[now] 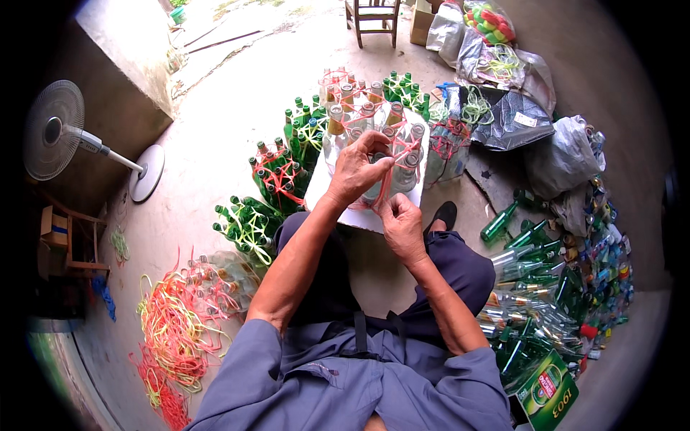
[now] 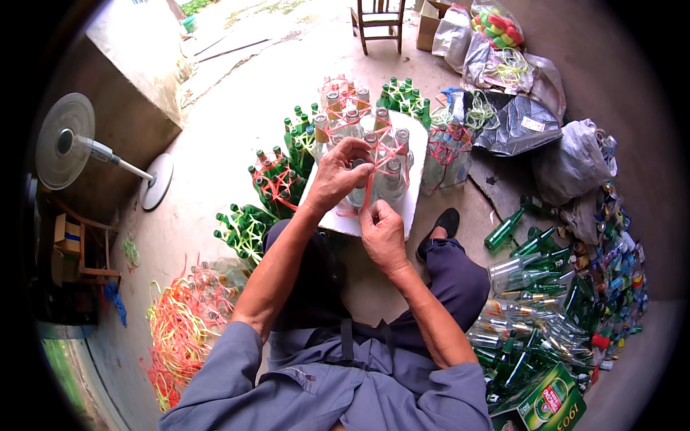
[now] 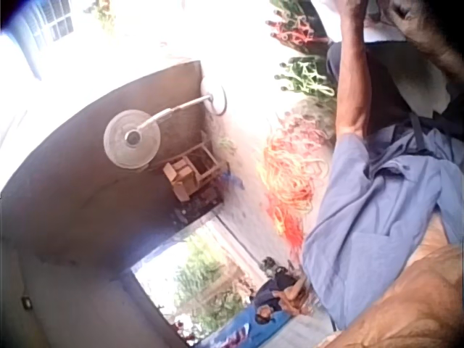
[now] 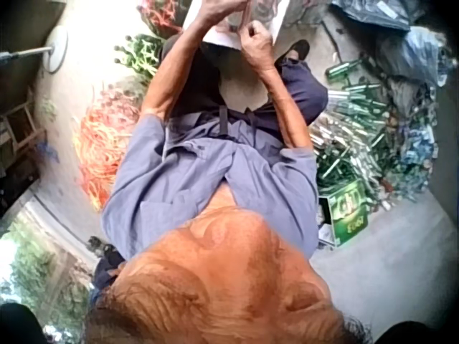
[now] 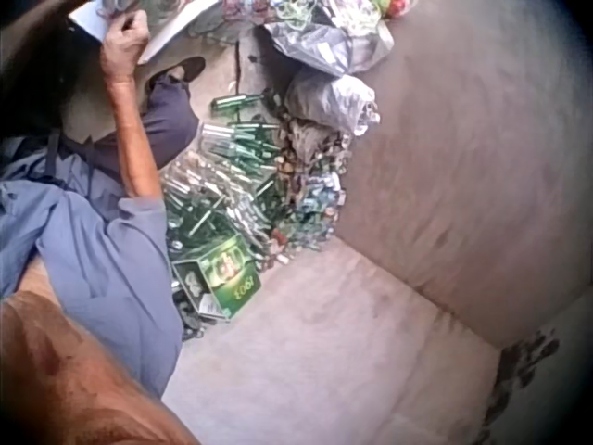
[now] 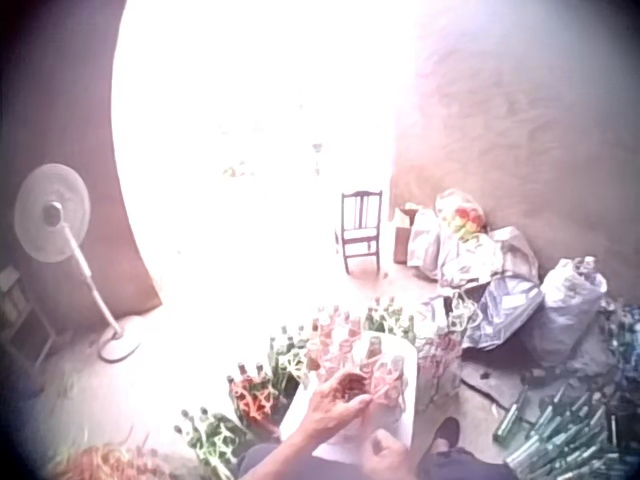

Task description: The person sits on the floor and bundles clear glass bottles together using red plastic string. They arrange the bottles on a white cardboard base, wrap the string around the necks and bodies of the bottles, and tie knots to secure the bundle.

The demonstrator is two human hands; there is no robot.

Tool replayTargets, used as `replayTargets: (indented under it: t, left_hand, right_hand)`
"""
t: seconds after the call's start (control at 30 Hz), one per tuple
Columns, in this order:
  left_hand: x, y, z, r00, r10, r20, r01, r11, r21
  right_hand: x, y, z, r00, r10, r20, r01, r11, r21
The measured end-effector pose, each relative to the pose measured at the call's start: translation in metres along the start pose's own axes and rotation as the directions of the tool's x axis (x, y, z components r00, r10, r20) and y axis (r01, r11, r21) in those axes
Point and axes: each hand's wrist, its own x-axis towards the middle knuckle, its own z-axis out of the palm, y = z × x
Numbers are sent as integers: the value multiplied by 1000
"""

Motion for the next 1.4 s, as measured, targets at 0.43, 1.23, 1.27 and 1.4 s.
replayTargets:
  t: [0.43,1.23,1.27,1.4]
  left_hand:
    - [-3,3,5,996,78,-43,-72,990,121]
    - [-7,27,2,999,-35,-24,39,987,157]
    - [-6,27,2,999,-35,-19,38,985,166]
    - [-5,25,0,999,-35,-17,38,977,209]
  right_hand:
    - [2,-4,-6,985,-169,26,171,970,-171]
    - [119,24,-77,997,-43,-66,12,912,-411]
    - [124,36,-76,993,-76,-85,34,911,-411]
    - [126,31,-74,983,-143,-111,79,891,-448]
